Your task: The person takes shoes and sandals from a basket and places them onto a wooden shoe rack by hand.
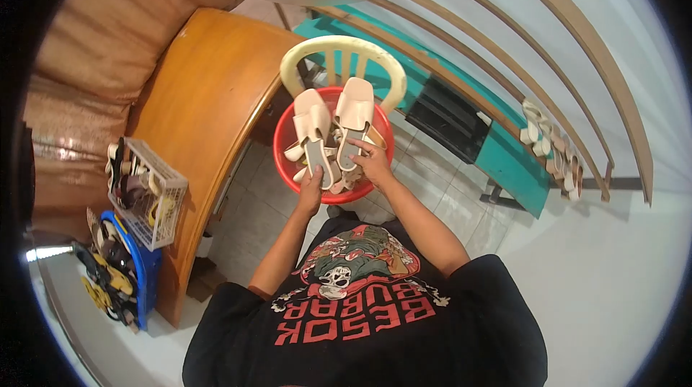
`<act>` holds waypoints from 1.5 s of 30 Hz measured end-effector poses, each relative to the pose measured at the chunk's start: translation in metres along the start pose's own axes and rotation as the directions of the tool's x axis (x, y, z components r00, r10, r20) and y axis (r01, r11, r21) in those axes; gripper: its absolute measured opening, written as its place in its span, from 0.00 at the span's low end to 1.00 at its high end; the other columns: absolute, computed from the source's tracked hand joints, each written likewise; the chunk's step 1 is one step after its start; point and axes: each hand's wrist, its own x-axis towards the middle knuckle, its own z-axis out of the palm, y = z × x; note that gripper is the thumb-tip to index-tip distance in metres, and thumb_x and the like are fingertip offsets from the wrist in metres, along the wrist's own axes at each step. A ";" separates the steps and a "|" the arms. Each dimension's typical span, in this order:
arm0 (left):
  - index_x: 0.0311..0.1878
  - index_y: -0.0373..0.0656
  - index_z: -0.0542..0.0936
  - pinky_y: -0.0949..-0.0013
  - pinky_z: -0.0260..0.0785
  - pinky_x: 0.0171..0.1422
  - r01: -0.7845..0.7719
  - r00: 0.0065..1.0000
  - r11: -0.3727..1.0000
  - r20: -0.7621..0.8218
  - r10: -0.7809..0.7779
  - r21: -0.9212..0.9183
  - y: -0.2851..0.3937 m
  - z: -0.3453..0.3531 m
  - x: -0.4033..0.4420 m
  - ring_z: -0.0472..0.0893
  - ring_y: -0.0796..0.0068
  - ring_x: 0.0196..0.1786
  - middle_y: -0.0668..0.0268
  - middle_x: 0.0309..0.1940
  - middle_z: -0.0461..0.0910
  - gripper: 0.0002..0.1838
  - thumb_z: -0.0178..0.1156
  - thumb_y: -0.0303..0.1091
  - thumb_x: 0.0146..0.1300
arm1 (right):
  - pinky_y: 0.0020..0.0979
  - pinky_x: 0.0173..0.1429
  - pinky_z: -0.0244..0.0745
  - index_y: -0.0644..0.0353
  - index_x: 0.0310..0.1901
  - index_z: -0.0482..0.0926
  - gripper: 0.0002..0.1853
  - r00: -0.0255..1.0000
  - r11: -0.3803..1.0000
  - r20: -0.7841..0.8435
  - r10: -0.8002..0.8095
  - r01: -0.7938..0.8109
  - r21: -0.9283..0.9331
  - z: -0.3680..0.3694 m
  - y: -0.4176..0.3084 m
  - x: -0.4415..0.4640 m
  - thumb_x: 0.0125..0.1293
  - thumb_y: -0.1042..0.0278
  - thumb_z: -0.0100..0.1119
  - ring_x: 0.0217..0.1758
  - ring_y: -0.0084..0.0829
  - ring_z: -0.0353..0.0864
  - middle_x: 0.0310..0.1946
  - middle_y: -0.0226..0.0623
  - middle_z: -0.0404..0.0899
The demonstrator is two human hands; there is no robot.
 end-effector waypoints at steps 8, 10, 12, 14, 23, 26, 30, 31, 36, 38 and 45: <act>0.62 0.37 0.70 0.72 0.69 0.56 0.144 0.975 0.987 0.159 -0.153 0.065 -0.010 0.075 0.036 0.77 0.77 0.50 0.65 0.50 0.79 0.21 0.56 0.38 0.72 | 0.25 0.55 0.73 0.58 0.61 0.74 0.22 0.995 0.989 -0.079 0.068 -0.057 0.134 -0.102 -0.006 -0.049 0.64 0.79 0.59 0.52 0.21 0.77 0.52 0.32 0.78; 0.63 0.37 0.70 0.71 0.69 0.57 0.084 0.976 0.991 0.192 -0.103 0.104 -0.009 0.115 0.032 0.76 0.77 0.51 0.65 0.51 0.78 0.21 0.57 0.36 0.72 | 0.25 0.54 0.74 0.59 0.61 0.74 0.22 0.998 0.997 -0.002 -0.069 0.069 0.040 -0.129 0.000 -0.067 0.64 0.78 0.60 0.51 0.21 0.77 0.53 0.32 0.77; 0.63 0.38 0.70 0.69 0.70 0.58 -0.015 0.961 0.992 0.275 -0.021 0.128 -0.027 0.145 0.034 0.77 0.76 0.53 0.66 0.51 0.77 0.21 0.56 0.37 0.71 | 0.25 0.54 0.74 0.59 0.61 0.74 0.22 0.998 0.995 -0.008 -0.066 0.066 0.073 -0.155 0.003 -0.085 0.64 0.78 0.60 0.50 0.21 0.77 0.52 0.31 0.76; 0.64 0.39 0.69 0.68 0.70 0.59 -0.007 0.954 0.989 0.298 -0.037 0.147 -0.045 0.171 0.035 0.76 0.76 0.55 0.66 0.54 0.76 0.22 0.57 0.36 0.71 | 0.26 0.54 0.75 0.59 0.61 0.74 0.22 0.997 0.992 -0.009 -0.072 0.073 0.107 -0.182 0.004 -0.101 0.64 0.77 0.60 0.50 0.20 0.77 0.50 0.30 0.76; 0.68 0.47 0.63 0.51 0.74 0.60 0.354 0.910 0.935 0.235 -0.340 -0.018 -0.090 0.263 0.002 0.77 0.64 0.58 0.64 0.60 0.72 0.25 0.57 0.35 0.70 | 0.26 0.53 0.78 0.54 0.64 0.69 0.23 1.000 0.997 0.019 -0.020 0.018 0.078 -0.298 0.026 -0.139 0.67 0.73 0.58 0.54 0.25 0.77 0.57 0.33 0.72; 0.68 0.47 0.63 0.56 0.76 0.57 0.364 0.907 0.931 0.228 -0.354 -0.003 -0.103 0.270 -0.001 0.77 0.66 0.58 0.64 0.58 0.73 0.26 0.59 0.33 0.69 | 0.27 0.51 0.80 0.51 0.68 0.62 0.27 0.998 0.978 -0.043 -0.043 0.051 0.201 -0.316 0.021 -0.146 0.69 0.70 0.57 0.54 0.26 0.78 0.59 0.37 0.71; 0.69 0.43 0.65 0.62 0.65 0.65 0.248 0.934 0.960 0.233 -0.272 0.130 -0.116 0.270 0.005 0.74 0.69 0.61 0.66 0.60 0.73 0.27 0.57 0.28 0.68 | 0.32 0.43 0.84 0.47 0.71 0.54 0.30 0.996 0.976 -0.089 0.029 -0.009 0.220 -0.327 0.021 -0.156 0.71 0.67 0.55 0.52 0.28 0.79 0.61 0.38 0.71; 0.67 0.40 0.66 0.64 0.63 0.66 0.220 0.937 0.951 0.225 -0.268 0.217 -0.110 0.271 0.006 0.74 0.70 0.59 0.64 0.59 0.74 0.26 0.58 0.27 0.67 | 0.31 0.42 0.84 0.47 0.70 0.53 0.30 0.996 0.973 -0.078 0.039 -0.020 0.229 -0.329 0.021 -0.156 0.72 0.66 0.55 0.52 0.27 0.80 0.60 0.38 0.72; 0.64 0.36 0.69 0.65 0.63 0.66 0.139 0.935 0.937 0.269 -0.231 0.321 -0.096 0.279 0.021 0.75 0.71 0.58 0.62 0.55 0.77 0.22 0.58 0.26 0.67 | 0.30 0.40 0.82 0.47 0.68 0.51 0.29 0.989 0.952 -0.147 -0.002 0.046 0.303 -0.324 0.034 -0.142 0.72 0.66 0.54 0.50 0.26 0.79 0.56 0.39 0.74; 0.62 0.36 0.69 0.66 0.64 0.64 0.127 0.931 0.933 0.283 -0.229 0.338 -0.091 0.277 0.027 0.75 0.72 0.56 0.64 0.54 0.77 0.21 0.59 0.26 0.67 | 0.31 0.41 0.82 0.49 0.67 0.50 0.29 0.983 0.943 -0.183 -0.031 0.090 0.320 -0.313 0.044 -0.137 0.71 0.68 0.55 0.50 0.28 0.79 0.56 0.40 0.74; 0.64 0.38 0.68 0.68 0.65 0.63 0.020 0.900 0.951 0.408 -0.152 0.309 -0.069 0.307 0.099 0.75 0.74 0.54 0.66 0.51 0.77 0.23 0.60 0.28 0.67 | 0.33 0.46 0.82 0.53 0.56 0.55 0.22 0.935 0.937 -0.351 -0.049 0.166 0.309 -0.332 0.010 -0.126 0.69 0.72 0.57 0.49 0.30 0.79 0.56 0.41 0.73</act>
